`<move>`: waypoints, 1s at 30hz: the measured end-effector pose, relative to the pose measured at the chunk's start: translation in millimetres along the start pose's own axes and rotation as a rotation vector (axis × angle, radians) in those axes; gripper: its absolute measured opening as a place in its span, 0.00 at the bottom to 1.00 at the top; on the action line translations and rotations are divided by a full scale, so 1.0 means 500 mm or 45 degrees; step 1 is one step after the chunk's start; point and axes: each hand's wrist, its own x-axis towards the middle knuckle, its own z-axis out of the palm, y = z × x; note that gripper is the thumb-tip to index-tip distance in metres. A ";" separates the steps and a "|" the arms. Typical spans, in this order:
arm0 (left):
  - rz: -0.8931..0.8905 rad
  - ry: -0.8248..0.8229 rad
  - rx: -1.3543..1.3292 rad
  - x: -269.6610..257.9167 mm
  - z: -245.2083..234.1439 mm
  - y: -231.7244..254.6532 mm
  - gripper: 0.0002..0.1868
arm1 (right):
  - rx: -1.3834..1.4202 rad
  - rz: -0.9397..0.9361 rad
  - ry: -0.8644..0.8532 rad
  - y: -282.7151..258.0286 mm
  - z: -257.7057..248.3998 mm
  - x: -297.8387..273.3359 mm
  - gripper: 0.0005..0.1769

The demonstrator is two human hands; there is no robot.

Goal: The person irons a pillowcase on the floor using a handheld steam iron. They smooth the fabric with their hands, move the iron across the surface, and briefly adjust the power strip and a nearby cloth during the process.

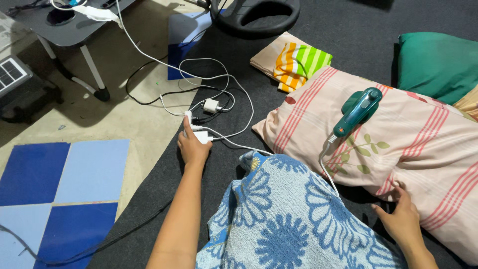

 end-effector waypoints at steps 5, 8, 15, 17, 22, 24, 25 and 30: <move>0.257 0.144 0.179 -0.015 -0.019 0.023 0.61 | 0.328 0.384 0.007 0.049 0.014 0.009 0.56; 0.520 0.190 -0.081 -0.020 0.003 0.069 0.45 | 0.964 0.719 0.067 0.086 0.023 0.034 0.53; 0.682 -0.513 -0.473 0.054 0.244 0.341 0.40 | 1.512 1.339 0.248 0.198 -0.068 0.074 0.36; 0.526 -0.750 -0.387 0.079 0.329 0.403 0.43 | 1.609 1.357 0.252 0.209 -0.105 0.081 0.37; 0.605 -0.805 -0.123 0.092 0.485 0.449 0.55 | 1.766 1.411 0.366 0.181 -0.149 0.118 0.37; 0.558 -0.839 -0.222 0.083 0.498 0.446 0.66 | 1.733 1.442 0.382 0.157 -0.154 0.141 0.34; 0.532 -0.854 -0.269 0.074 0.493 0.445 0.72 | 1.775 1.399 0.399 0.147 -0.158 0.149 0.34; 0.494 -0.844 -0.471 0.007 0.393 0.501 0.32 | 2.143 0.934 0.491 0.092 -0.228 0.217 0.31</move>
